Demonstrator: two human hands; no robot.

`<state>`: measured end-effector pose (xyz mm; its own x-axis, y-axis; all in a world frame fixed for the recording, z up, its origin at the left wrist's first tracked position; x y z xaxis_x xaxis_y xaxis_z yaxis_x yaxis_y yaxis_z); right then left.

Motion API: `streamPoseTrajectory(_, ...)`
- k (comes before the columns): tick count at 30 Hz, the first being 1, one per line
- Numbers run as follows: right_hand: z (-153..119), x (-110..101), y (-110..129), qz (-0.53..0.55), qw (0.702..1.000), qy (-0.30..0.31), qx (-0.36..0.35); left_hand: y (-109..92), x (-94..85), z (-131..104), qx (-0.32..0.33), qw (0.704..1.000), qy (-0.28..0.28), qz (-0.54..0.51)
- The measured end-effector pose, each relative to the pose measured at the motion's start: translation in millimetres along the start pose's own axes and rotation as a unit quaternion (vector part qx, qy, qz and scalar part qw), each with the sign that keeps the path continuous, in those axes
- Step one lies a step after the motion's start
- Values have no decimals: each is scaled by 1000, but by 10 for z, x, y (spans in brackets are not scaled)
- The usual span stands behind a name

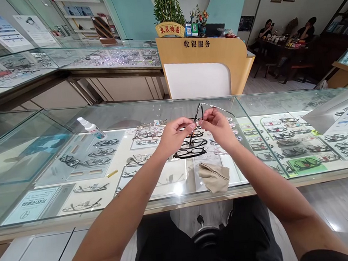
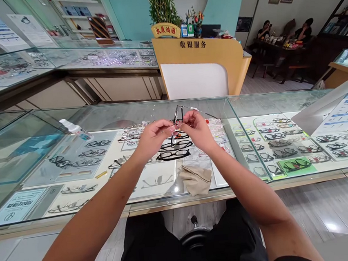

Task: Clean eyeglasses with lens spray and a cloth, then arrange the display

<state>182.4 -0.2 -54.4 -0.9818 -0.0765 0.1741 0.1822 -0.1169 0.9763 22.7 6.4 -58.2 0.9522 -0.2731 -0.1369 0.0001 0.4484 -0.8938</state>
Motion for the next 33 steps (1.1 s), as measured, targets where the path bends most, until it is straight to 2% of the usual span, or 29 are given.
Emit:
streamPoseTrajectory(12, 12, -34, -41, -32, 999, -8, 11, 67, -64, -1, 3, 1000, -30, 0)
streamPoseTrajectory(20, 65, -158, -70, -30, 999, -36, 15, 140, -219, -12, -53, 988, -118, -86)
streamPoseTrajectory(29, 70, -295, -135, -3, 995, -93, 44, 91, -448, -13, -3, 968, -221, -116)
streamPoseTrajectory(33, 58, -302, -231, 45, 991, -98, 84, 104, -539, -34, 14, 959, -256, -121)
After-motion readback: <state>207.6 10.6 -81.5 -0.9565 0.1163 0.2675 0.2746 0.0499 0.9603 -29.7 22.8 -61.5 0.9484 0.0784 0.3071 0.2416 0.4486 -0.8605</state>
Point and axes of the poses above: each hand's wrist, its own z-axis towards the middle knuckle, its own x-axis out of the palm, y = z × x, the point moved 10 cm from there along z, towards the middle knuckle, and after that the axes turned 8 degrees about x, right-handed, at the moved point
